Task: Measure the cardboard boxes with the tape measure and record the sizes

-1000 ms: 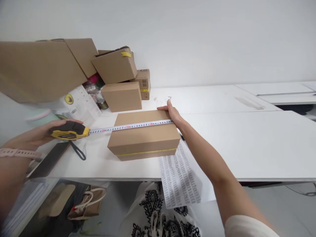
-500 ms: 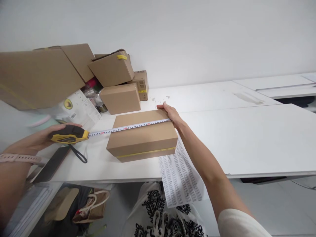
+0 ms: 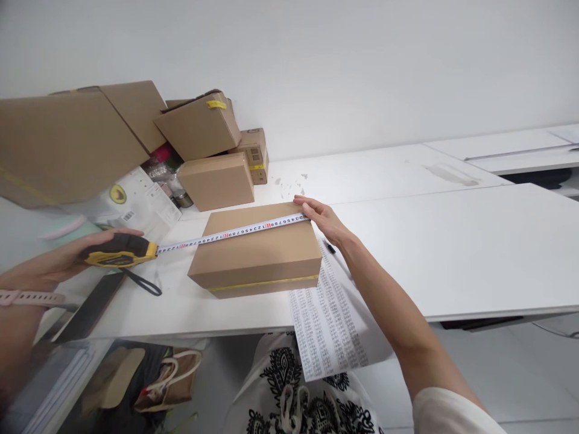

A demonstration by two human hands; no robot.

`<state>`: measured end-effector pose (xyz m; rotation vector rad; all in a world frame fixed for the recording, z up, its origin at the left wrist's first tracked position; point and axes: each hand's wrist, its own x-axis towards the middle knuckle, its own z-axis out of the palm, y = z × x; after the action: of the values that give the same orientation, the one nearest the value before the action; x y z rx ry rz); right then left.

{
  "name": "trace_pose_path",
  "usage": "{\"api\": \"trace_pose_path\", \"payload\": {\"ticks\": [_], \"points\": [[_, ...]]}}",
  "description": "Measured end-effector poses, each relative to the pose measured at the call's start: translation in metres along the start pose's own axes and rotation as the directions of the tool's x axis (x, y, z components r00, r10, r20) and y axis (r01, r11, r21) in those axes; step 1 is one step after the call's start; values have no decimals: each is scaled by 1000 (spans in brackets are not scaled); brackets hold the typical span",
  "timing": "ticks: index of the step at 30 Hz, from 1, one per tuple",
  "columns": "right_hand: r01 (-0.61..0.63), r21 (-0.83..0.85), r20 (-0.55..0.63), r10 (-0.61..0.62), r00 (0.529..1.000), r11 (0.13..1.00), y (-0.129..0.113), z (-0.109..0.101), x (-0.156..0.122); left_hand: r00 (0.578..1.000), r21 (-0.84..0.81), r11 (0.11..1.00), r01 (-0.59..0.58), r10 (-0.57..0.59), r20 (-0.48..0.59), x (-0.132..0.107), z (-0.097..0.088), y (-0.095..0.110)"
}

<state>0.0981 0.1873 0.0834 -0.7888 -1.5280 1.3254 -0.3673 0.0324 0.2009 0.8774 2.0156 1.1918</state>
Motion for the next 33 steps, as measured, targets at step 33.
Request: {"api": "trace_pose_path", "payload": {"ticks": [33], "points": [[-175, 250, -327, 253, 910, 952, -3, 18, -38, 985, -644, 763, 55, -146, -89, 13, 48, -6]]}}
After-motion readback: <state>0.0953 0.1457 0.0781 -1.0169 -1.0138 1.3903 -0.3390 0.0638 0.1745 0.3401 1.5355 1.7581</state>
